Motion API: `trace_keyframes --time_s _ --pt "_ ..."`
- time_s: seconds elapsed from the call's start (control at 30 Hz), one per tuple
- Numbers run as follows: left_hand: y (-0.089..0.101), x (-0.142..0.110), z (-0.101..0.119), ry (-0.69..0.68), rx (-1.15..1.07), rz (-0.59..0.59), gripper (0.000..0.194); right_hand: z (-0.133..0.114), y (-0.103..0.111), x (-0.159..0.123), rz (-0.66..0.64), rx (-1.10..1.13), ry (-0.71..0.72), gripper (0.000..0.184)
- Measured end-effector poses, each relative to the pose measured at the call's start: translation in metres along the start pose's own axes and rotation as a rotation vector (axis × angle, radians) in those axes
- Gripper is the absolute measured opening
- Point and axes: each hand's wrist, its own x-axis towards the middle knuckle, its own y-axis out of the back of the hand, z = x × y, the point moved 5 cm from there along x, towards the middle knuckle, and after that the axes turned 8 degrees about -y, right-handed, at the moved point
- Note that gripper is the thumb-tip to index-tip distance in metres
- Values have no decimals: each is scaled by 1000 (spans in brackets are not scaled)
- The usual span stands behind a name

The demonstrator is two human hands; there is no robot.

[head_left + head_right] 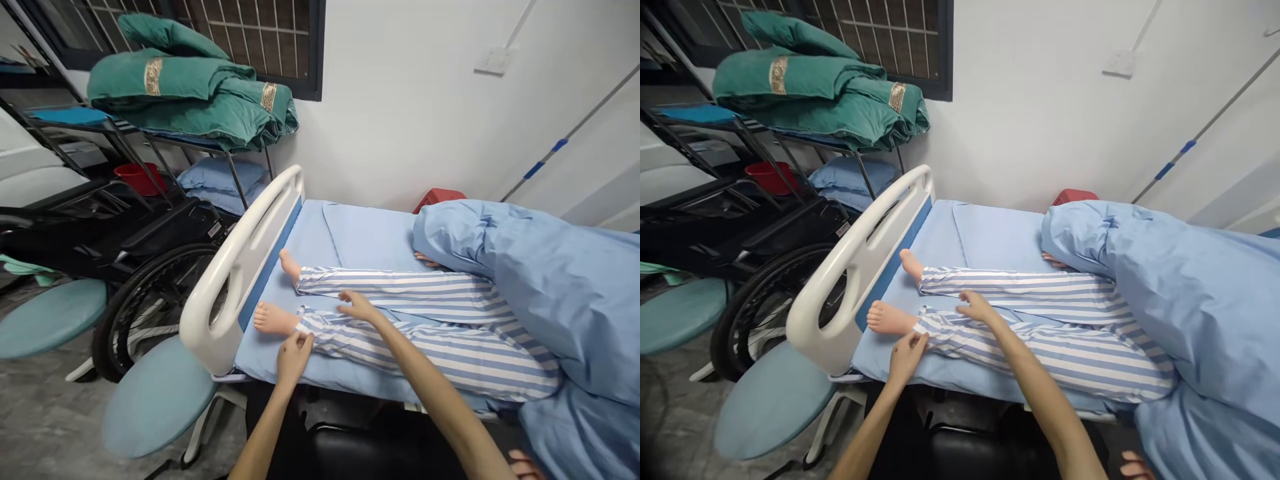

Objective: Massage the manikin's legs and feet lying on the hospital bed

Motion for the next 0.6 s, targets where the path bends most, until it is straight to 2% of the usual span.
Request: trace_keyframes --time_s 0.07,0.13,0.2,0.23,0.3,0.37,0.4,0.5,0.6 --pt "-4 27 43 -230 76 -25 22 37 28 -2 21 -124 -127 39" --pt "-20 67 87 -440 171 -40 16 79 56 -15 11 -249 -254 38" --pt "-42 112 119 -617 311 -107 30 122 86 -37 14 -337 -365 37" --pt "-52 133 127 -664 409 -157 40 143 101 -51 29 -361 -419 37" --pt "-66 173 124 -635 668 -309 55 182 130 -79 86 -363 -530 37" --pt "-70 201 101 -478 935 -511 62 215 154 -105 181 -244 -645 33" --pt "-69 210 91 -447 1022 -583 60 229 163 -115 238 -121 -699 29" --pt "-57 223 80 -452 1112 -622 52 257 173 -130 367 282 -809 19" --pt "-44 222 98 -502 1177 -591 51 264 168 -122 398 470 -839 20"
